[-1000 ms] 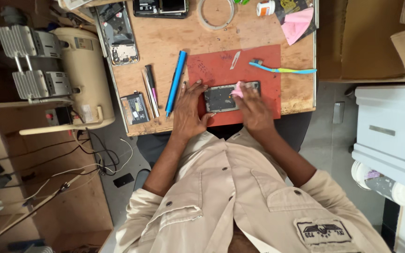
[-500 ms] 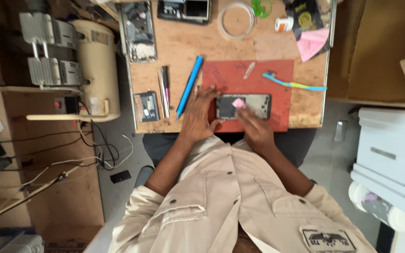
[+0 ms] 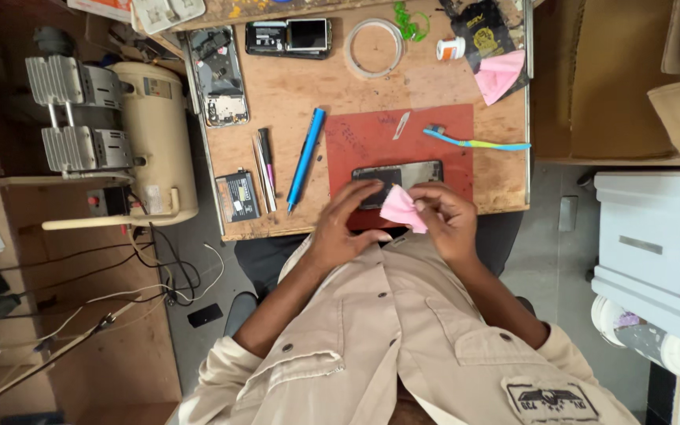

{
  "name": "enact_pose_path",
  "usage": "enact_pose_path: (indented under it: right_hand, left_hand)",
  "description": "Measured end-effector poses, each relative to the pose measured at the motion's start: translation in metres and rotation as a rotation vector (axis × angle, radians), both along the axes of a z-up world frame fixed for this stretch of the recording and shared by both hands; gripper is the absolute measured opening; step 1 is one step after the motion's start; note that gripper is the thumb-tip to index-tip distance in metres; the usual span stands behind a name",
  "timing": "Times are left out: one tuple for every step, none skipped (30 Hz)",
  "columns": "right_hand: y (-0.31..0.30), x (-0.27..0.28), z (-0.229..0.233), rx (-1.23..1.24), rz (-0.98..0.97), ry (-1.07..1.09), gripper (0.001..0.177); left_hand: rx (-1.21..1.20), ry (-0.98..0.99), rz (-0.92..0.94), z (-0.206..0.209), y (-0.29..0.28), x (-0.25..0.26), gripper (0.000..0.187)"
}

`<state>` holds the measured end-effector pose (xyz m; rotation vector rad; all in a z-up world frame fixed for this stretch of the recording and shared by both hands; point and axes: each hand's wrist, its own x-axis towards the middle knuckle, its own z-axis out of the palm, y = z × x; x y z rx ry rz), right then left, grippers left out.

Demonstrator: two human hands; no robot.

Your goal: The person cleans the back of a disassembled smartphone using a toothbrush and a pink cloth. They scrub the surface, wipe it down, and handle a battery and a small box on the workbench.

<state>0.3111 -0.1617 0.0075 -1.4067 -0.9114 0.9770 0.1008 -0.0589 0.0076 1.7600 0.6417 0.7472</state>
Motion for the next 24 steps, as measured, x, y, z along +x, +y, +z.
enact_pose_path:
  right_hand:
    - [0.001, -0.004, 0.007, 0.033, 0.026, -0.076, 0.017]
    - [0.002, -0.009, 0.015, 0.067, 0.053, -0.152, 0.018]
    - [0.007, -0.011, 0.021, 0.111, 0.080, -0.230, 0.019]
    - [0.010, -0.013, 0.028, 0.116, 0.128, -0.259, 0.028]
    - [0.014, -0.012, 0.033, 0.123, 0.173, -0.293, 0.038]
    - [0.017, -0.011, 0.035, 0.130, 0.217, -0.327, 0.050]
    - [0.017, -0.011, 0.034, 0.109, 0.252, -0.327, 0.044]
    - [0.017, -0.010, 0.029, 0.087, 0.286, -0.326, 0.038]
    - [0.013, -0.009, 0.023, 0.061, 0.321, -0.325, 0.032]
    - [0.006, -0.010, 0.016, 0.023, 0.334, -0.292, 0.027]
    - [0.002, -0.011, 0.009, -0.002, 0.347, -0.262, 0.022]
    - [-0.001, -0.012, 0.001, -0.028, 0.361, -0.232, 0.019]
    - [-0.005, -0.012, -0.005, -0.063, 0.345, -0.184, 0.017]
    - [-0.008, -0.013, -0.009, -0.098, 0.328, -0.135, 0.017]
    - [-0.008, -0.012, -0.012, -0.128, 0.309, -0.087, 0.017]
    - [-0.006, -0.011, -0.013, -0.077, 0.318, -0.101, 0.017]
    - [-0.005, -0.010, -0.013, -0.029, 0.328, -0.115, 0.018]
    - [-0.004, -0.009, -0.012, 0.018, 0.338, -0.129, 0.019]
    - [-0.003, -0.009, -0.009, 0.034, 0.335, -0.084, 0.018]
    - [-0.003, -0.010, -0.005, 0.049, 0.331, -0.039, 0.017]
    - [-0.002, -0.009, -0.001, 0.063, 0.328, 0.006, 0.017]
    - [-0.002, -0.008, 0.002, 0.045, 0.353, 0.063, 0.022]
    - [-0.001, -0.007, 0.005, 0.029, 0.378, 0.121, 0.031]
    - [0.000, -0.008, 0.006, 0.012, 0.403, 0.179, 0.042]
  left_hand:
    - [-0.135, -0.069, -0.030, -0.003, -0.009, 0.003, 0.071]
    - [-0.243, -0.046, 0.009, -0.006, -0.019, 0.007, 0.053]
    - [-0.340, -0.025, 0.048, -0.010, -0.026, 0.012, 0.035]
    - [-0.437, -0.004, 0.086, -0.014, -0.029, 0.013, 0.019]
    - [-0.448, -0.079, 0.093, -0.017, -0.030, 0.012, 0.020]
    - [-0.458, -0.154, 0.099, -0.019, -0.030, 0.010, 0.023]
    - [-0.480, -0.224, 0.104, -0.020, -0.033, 0.007, 0.026]
    - [-0.518, -0.296, 0.105, -0.022, -0.033, 0.006, 0.025]
    - [-0.560, -0.368, 0.106, -0.024, -0.034, 0.007, 0.024]
    - [-0.601, -0.440, 0.108, -0.025, -0.035, 0.006, 0.024]
    - [-0.615, -0.404, 0.109, -0.025, -0.032, 0.005, 0.021]
    - [-0.629, -0.367, 0.110, -0.025, -0.029, 0.003, 0.018]
    - [-0.647, -0.331, 0.111, -0.024, -0.027, 0.001, 0.015]
    - [-0.678, -0.314, 0.117, -0.022, -0.026, -0.001, 0.012]
    - [-0.705, -0.298, 0.120, -0.020, -0.023, -0.004, 0.009]
    - [-0.731, -0.281, 0.123, -0.017, -0.020, -0.006, 0.007]
    - [-0.666, -0.234, 0.109, -0.014, -0.019, -0.007, 0.007]
    - [-0.601, -0.186, 0.096, -0.009, -0.018, -0.010, 0.008]
    - [-0.535, -0.138, 0.086, -0.003, -0.017, -0.012, 0.009]
    - [-0.472, -0.128, 0.061, 0.003, -0.014, -0.014, 0.009]
    - [-0.412, -0.118, 0.035, 0.009, -0.012, -0.014, 0.009]
    - [-0.352, -0.109, 0.009, 0.015, -0.011, -0.014, 0.009]
    - [-0.293, -0.089, 0.000, 0.022, -0.011, -0.014, 0.010]
    - [-0.234, -0.070, -0.009, 0.029, -0.011, -0.013, 0.011]
